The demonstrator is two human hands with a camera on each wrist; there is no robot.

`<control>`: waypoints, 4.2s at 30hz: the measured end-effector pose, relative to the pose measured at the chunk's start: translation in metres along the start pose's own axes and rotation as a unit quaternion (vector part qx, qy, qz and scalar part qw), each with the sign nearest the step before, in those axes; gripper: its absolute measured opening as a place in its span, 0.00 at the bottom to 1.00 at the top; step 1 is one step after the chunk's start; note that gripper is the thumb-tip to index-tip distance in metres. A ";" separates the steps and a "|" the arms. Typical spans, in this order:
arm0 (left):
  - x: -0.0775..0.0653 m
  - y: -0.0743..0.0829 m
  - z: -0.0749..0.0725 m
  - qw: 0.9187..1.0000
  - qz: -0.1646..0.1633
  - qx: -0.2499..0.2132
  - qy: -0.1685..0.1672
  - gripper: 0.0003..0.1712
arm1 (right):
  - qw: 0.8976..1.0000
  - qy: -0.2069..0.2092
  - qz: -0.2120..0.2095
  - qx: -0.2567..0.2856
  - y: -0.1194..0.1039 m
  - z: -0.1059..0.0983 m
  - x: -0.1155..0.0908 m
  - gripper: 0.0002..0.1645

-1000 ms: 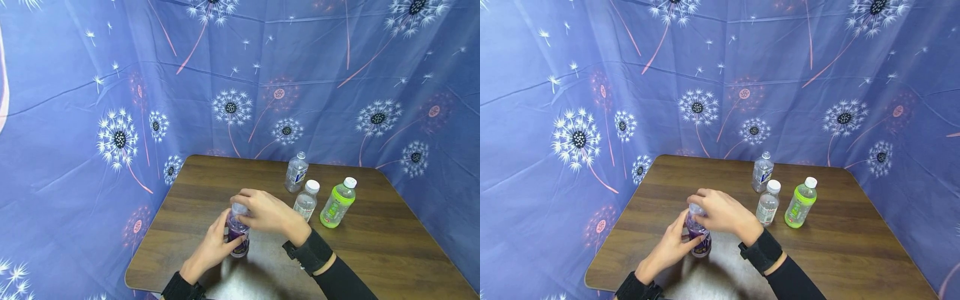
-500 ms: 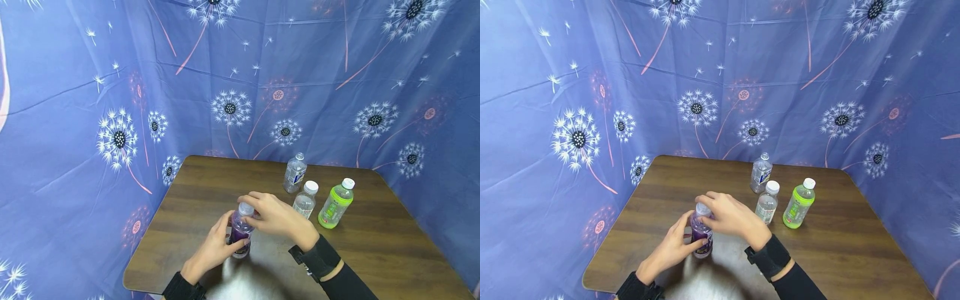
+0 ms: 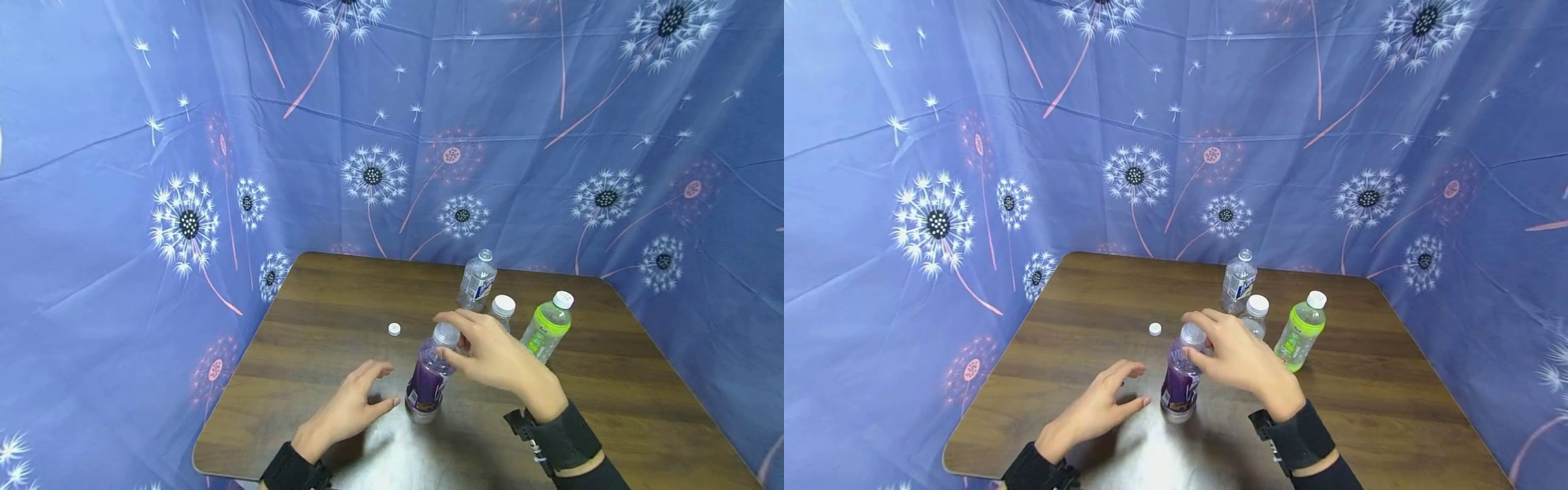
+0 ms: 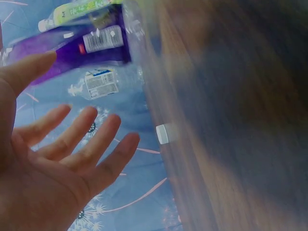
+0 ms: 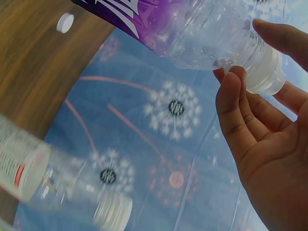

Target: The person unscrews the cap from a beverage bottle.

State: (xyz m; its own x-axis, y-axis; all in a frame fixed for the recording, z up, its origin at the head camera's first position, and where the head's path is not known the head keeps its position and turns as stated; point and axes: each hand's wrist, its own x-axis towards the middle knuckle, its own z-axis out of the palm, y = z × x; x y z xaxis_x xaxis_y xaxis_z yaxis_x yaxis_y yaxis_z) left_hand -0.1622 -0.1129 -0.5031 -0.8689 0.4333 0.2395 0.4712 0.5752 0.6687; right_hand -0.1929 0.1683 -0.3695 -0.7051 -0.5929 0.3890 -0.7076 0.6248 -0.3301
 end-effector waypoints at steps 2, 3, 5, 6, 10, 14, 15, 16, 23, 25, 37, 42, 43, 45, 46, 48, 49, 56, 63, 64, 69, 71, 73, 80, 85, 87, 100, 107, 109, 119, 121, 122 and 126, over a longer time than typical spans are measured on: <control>0.001 -0.002 -0.001 1.000 -0.003 -0.003 -0.029 0.28 | 1.000 0.008 0.011 -0.005 0.006 -0.005 -0.007 0.28; 0.002 -0.003 -0.001 0.999 -0.004 -0.004 -0.044 0.27 | 1.000 0.013 0.015 -0.007 0.009 -0.008 -0.010 0.28; 0.002 -0.004 -0.002 0.997 -0.008 -0.005 -0.073 0.26 | 0.999 0.026 0.016 -0.018 0.017 -0.012 -0.017 0.28; 0.003 -0.004 -0.003 0.996 -0.010 -0.005 -0.084 0.26 | 0.999 0.033 0.018 -0.026 0.021 -0.014 -0.021 0.27; 0.004 -0.006 -0.005 0.994 -0.008 -0.003 -0.105 0.25 | 0.997 0.050 0.032 -0.041 0.036 -0.025 -0.035 0.27; 0.005 -0.008 -0.005 0.993 -0.009 -0.009 -0.113 0.25 | 0.995 0.065 0.053 -0.061 0.048 -0.037 -0.049 0.27; 0.005 -0.008 -0.005 0.993 -0.009 -0.010 -0.114 0.26 | 0.993 0.069 0.058 -0.069 0.051 -0.040 -0.052 0.27; 0.005 -0.008 -0.004 0.994 -0.008 -0.006 -0.113 0.26 | 0.993 0.072 0.063 -0.075 0.053 -0.042 -0.056 0.26; 0.005 -0.011 -0.002 0.994 -0.014 0.008 -0.111 0.29 | 0.987 0.075 0.094 -0.106 0.069 -0.053 -0.077 0.25; 0.005 -0.011 -0.001 0.994 -0.015 0.006 -0.111 0.28 | 0.986 0.076 0.102 -0.111 0.072 -0.055 -0.082 0.25; 0.002 -0.014 0.001 0.993 -0.021 -0.012 -0.113 0.28 | 0.977 0.087 0.136 -0.136 0.086 -0.064 -0.100 0.28; 0.003 -0.016 0.002 0.993 -0.020 -0.002 -0.113 0.27 | 0.977 0.091 0.128 -0.144 0.088 -0.065 -0.100 0.28; 0.003 -0.016 0.002 0.993 -0.018 0.001 -0.113 0.27 | 0.977 0.093 0.128 -0.144 0.088 -0.065 -0.100 0.28; 0.004 -0.016 0.002 0.993 -0.017 0.001 -0.118 0.27 | 0.977 0.092 0.132 -0.142 0.088 -0.064 -0.100 0.29; 0.005 -0.015 0.001 0.993 -0.014 0.002 -0.120 0.26 | 0.976 0.090 0.136 -0.142 0.088 -0.064 -0.099 0.29; 0.007 -0.014 -0.001 0.992 -0.009 0.003 -0.124 0.26 | 0.976 0.085 0.144 -0.143 0.087 -0.064 -0.100 0.32; 0.009 -0.012 -0.002 0.992 -0.007 0.004 -0.125 0.26 | 0.975 0.082 0.147 -0.142 0.087 -0.065 -0.100 0.33; 0.023 -0.003 -0.008 0.993 0.020 0.027 -0.113 0.21 | 0.976 0.066 0.162 -0.129 0.087 -0.065 -0.105 0.36; 0.040 0.004 -0.011 0.994 0.057 0.034 -0.087 0.18 | 0.968 0.060 0.201 -0.136 0.084 -0.067 -0.108 0.39; 0.044 0.005 -0.011 0.994 0.063 0.033 -0.083 0.18 | 0.967 0.063 0.206 -0.140 0.083 -0.067 -0.108 0.40; 0.069 0.009 -0.012 0.994 0.083 0.003 -0.071 0.16 | 0.962 0.120 0.184 -0.161 0.079 -0.071 -0.110 0.40; 0.081 0.009 -0.009 0.994 0.085 -0.005 -0.073 0.16 | 0.962 0.149 0.159 -0.167 0.076 -0.072 -0.111 0.39; 0.092 0.009 -0.006 0.994 0.080 0.000 -0.079 0.17 | 0.962 0.171 0.135 -0.167 0.074 -0.073 -0.110 0.36; 0.129 0.007 0.009 0.993 0.053 0.031 -0.099 0.21 | 0.970 0.183 0.075 -0.143 0.059 -0.072 -0.106 0.31; 0.152 0.005 0.017 0.992 0.044 0.056 -0.100 0.23 | 0.979 0.155 0.059 -0.118 0.046 -0.062 -0.102 0.26; 0.161 0.004 0.017 0.993 0.039 0.059 -0.092 0.24 | 0.982 0.145 0.051 -0.110 0.042 -0.057 -0.101 0.25; 0.229 0.001 0.024 0.997 0.022 0.052 -0.047 0.25 | 0.995 0.041 0.041 -0.084 0.033 -0.011 -0.095 0.25; 0.263 0.014 0.025 0.997 -0.009 0.056 -0.043 0.29 | 0.996 0.004 0.048 -0.070 0.036 0.015 -0.088 0.24; 0.272 0.018 0.026 0.997 -0.015 0.058 -0.050 0.31 | 0.996 -0.002 0.048 -0.070 0.039 0.022 -0.087 0.24; 0.307 0.024 0.041 0.995 -0.052 0.069 -0.057 0.47 | 0.997 -0.035 0.064 -0.018 0.047 0.049 -0.084 0.21; 0.313 0.025 0.043 0.995 -0.054 0.070 -0.049 0.50 | 0.997 -0.036 0.065 -0.015 0.048 0.053 -0.084 0.21; 0.315 0.026 0.044 0.995 -0.053 0.072 -0.043 0.51 | 0.997 -0.035 0.066 -0.014 0.048 0.055 -0.084 0.21; 0.323 0.030 0.044 0.995 -0.049 0.079 -0.018 0.55 | 0.998 -0.032 0.060 -0.008 0.047 0.060 -0.082 0.21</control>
State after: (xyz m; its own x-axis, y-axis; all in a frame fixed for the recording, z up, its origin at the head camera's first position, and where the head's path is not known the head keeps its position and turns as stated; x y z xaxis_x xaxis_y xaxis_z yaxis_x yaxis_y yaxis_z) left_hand -0.4219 0.0741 -0.4367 -0.9070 0.3931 0.1512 0.4053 0.7168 0.5675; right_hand -0.1710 0.2161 -0.4684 -0.7866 -0.5440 0.2920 -0.6173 0.7008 -0.3574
